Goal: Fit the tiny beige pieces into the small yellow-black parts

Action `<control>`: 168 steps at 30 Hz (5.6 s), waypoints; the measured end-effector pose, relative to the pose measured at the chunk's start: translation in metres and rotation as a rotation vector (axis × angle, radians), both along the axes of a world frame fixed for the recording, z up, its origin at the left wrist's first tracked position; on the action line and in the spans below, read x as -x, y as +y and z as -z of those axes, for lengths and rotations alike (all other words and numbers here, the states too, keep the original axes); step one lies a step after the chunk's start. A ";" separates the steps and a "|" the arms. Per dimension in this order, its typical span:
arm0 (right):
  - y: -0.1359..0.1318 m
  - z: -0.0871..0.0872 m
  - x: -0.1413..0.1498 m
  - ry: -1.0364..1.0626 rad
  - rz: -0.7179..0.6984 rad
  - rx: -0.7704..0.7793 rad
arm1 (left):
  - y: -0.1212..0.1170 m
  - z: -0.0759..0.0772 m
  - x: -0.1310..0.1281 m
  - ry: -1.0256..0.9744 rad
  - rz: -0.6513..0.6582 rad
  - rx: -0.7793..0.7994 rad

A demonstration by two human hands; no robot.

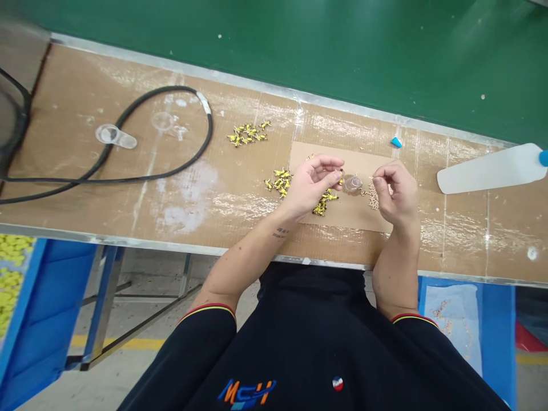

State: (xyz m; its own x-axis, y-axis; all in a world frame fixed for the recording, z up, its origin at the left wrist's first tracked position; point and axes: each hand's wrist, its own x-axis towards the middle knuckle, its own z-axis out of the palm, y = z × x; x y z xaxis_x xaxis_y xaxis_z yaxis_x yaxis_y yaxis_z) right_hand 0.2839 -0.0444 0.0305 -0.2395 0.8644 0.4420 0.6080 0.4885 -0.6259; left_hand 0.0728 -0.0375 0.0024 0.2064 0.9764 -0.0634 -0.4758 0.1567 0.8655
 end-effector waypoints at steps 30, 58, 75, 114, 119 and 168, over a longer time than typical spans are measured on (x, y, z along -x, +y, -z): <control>-0.018 0.003 0.034 0.187 -0.097 -0.052 | -0.014 -0.010 -0.005 0.014 0.063 -0.209; -0.015 0.001 0.037 0.170 -0.070 -0.128 | -0.014 -0.001 -0.006 0.055 -0.025 -0.354; -0.015 -0.006 0.032 0.273 -0.141 0.179 | -0.019 0.000 0.004 0.408 -0.080 -0.623; -0.023 0.003 0.042 0.576 -0.157 0.126 | -0.011 -0.010 0.011 0.484 -0.232 -0.850; -0.023 0.004 0.042 0.567 -0.170 0.125 | -0.013 -0.011 0.009 0.470 -0.217 -0.831; 0.003 0.008 -0.054 -0.063 0.243 0.354 | 0.034 0.009 0.079 1.342 0.252 -0.551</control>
